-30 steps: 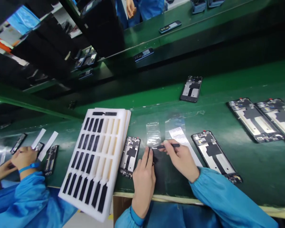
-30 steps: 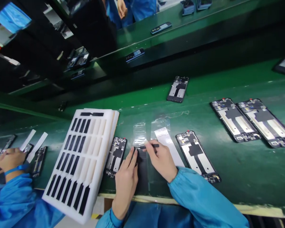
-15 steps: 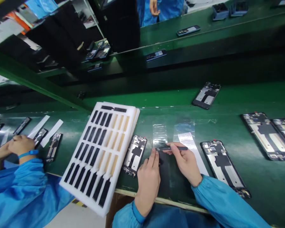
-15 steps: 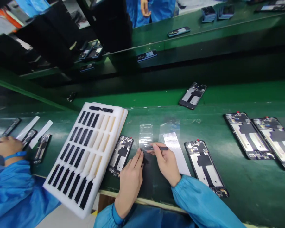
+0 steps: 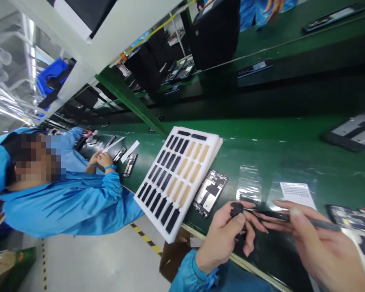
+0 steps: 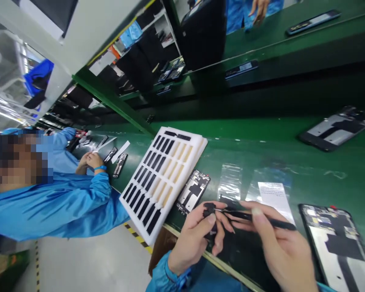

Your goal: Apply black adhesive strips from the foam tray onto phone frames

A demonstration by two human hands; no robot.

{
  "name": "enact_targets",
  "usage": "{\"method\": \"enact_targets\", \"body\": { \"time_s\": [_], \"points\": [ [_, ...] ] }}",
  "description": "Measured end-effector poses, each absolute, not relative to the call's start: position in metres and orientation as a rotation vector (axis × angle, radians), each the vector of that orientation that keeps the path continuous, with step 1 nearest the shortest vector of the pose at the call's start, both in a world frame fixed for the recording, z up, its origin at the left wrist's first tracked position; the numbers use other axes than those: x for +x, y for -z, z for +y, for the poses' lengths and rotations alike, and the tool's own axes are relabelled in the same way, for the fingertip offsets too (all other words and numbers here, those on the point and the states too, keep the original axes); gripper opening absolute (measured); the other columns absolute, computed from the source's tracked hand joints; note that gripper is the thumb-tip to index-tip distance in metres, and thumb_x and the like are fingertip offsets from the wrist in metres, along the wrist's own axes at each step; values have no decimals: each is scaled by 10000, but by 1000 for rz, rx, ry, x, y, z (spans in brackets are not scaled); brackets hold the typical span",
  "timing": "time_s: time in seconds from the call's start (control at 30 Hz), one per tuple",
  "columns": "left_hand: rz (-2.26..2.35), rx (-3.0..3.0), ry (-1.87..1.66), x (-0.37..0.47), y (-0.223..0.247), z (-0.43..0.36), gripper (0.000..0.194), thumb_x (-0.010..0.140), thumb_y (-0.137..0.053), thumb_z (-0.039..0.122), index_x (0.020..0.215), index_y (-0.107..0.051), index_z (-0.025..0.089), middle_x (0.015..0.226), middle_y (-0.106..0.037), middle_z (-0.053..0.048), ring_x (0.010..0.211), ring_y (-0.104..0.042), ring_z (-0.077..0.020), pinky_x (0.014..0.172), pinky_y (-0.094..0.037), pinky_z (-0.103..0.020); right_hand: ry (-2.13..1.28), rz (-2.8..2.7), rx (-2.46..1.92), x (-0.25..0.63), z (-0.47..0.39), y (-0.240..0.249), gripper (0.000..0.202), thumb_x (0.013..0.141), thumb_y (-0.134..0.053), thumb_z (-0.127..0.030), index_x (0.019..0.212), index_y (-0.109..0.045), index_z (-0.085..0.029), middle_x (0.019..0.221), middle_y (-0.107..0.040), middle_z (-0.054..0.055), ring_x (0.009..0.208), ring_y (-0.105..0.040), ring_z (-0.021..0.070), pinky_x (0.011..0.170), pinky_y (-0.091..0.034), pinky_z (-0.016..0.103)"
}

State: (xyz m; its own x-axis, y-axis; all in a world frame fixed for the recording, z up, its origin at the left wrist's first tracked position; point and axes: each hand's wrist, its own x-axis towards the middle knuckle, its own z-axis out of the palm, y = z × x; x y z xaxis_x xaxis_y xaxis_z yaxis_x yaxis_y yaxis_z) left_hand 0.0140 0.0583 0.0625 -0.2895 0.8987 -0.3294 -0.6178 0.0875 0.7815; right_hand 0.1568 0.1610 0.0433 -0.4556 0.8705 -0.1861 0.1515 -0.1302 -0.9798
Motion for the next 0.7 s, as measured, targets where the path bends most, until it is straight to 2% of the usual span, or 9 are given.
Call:
{"method": "enact_targets", "body": {
  "time_s": [0.13,0.3,0.43,0.7],
  "points": [
    [1058,377,-1526,20,-75,54,328,964,-592,298,1220,-567,95,830,-665,-62,471,-497,-53,433,-429,-188,-1758,-1401,-1118,150,159,-64,388,888,-636,-564,865,-799,-213,1109,-756,117,825,-780,275,732,-677,339],
    [1083,427,-1491,25,-80,53,292,968,-592,286,1194,-569,102,812,-649,-42,480,-489,-47,438,-420,-179,-1867,-1293,-1051,160,154,-58,293,910,-659,-478,936,-767,-207,1094,-758,105,795,-784,259,768,-671,355],
    [1104,468,-1476,28,-82,52,291,970,-585,296,1193,-566,110,819,-654,-44,466,-487,-45,450,-424,-189,-1841,-1327,-1008,163,154,-63,307,926,-642,-473,944,-767,-193,1124,-749,113,795,-787,245,770,-667,320],
    [1122,499,-1434,29,-88,49,265,991,-552,278,1204,-570,121,820,-652,-40,484,-490,-46,451,-413,-184,-1966,-1232,-933,167,154,-65,285,934,-644,-465,1021,-738,-210,1007,-780,99,793,-789,271,738,-679,364]
  ]
}}
